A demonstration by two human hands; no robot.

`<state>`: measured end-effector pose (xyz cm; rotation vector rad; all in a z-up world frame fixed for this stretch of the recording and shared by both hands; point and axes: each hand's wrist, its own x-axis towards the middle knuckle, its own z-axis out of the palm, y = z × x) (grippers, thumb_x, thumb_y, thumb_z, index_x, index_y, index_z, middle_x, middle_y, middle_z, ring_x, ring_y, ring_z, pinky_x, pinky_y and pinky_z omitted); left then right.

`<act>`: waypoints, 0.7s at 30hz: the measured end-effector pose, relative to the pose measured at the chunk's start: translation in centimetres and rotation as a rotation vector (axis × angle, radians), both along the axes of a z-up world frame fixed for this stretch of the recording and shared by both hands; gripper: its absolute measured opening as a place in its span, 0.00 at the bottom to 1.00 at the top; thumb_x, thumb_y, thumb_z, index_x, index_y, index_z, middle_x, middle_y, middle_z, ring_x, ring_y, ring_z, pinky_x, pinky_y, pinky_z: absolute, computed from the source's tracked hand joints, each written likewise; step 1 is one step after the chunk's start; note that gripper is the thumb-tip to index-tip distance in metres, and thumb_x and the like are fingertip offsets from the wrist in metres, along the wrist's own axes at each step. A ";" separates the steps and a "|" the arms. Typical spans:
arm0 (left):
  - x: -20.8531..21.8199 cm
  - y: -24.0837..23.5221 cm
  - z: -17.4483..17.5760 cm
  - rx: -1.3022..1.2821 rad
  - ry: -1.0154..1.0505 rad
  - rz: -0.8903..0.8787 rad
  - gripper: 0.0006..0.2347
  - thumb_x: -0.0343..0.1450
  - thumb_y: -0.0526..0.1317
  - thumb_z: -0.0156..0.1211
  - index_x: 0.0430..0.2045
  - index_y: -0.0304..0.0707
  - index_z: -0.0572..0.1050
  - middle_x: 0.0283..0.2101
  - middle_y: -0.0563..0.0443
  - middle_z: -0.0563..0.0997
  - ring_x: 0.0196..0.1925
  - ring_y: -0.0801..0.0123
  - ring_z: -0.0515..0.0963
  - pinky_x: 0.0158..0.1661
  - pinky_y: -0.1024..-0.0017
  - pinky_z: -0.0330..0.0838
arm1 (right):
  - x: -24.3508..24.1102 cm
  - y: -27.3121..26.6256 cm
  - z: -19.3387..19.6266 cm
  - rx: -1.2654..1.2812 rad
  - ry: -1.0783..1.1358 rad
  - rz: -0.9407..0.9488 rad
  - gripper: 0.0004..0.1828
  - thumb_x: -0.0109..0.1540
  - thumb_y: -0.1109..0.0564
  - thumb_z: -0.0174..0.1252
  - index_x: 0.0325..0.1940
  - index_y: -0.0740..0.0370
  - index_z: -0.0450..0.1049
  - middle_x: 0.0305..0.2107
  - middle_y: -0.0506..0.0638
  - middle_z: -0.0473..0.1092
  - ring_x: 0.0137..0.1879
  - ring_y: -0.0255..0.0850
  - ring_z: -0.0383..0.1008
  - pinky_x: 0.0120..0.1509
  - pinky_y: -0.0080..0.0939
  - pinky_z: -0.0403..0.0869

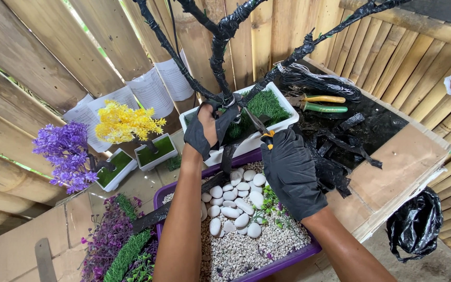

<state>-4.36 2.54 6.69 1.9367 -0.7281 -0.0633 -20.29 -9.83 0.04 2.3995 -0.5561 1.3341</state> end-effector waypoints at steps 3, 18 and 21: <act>0.6 0.0 -0.7 0.000 -0.049 -0.012 0.17 0.73 0.56 0.59 0.46 0.46 0.80 0.24 0.60 0.69 0.29 0.73 0.63 0.35 0.64 0.67 | 0.8 0.6 -0.3 0.084 -0.088 -0.038 0.23 0.68 0.42 0.58 0.60 0.59 0.79 0.53 0.57 0.76 0.61 0.50 0.75 0.64 0.43 0.71; 1.4 0.0 -2.0 -0.010 -0.088 0.014 0.18 0.74 0.54 0.59 0.50 0.43 0.80 0.36 0.55 0.82 0.41 0.71 0.76 0.47 0.62 0.74 | -1.2 -4.1 -3.5 -0.012 0.122 0.441 0.26 0.67 0.58 0.61 0.70 0.55 0.68 0.55 0.66 0.72 0.48 0.67 0.76 0.55 0.64 0.78; 0.8 0.1 -1.2 -0.044 -0.086 -0.019 0.19 0.74 0.54 0.60 0.53 0.43 0.80 0.44 0.53 0.83 0.48 0.67 0.79 0.52 0.63 0.76 | -0.6 -3.2 -1.5 0.172 -0.303 0.425 0.17 0.63 0.50 0.69 0.48 0.64 0.86 0.45 0.60 0.81 0.58 0.55 0.79 0.65 0.36 0.71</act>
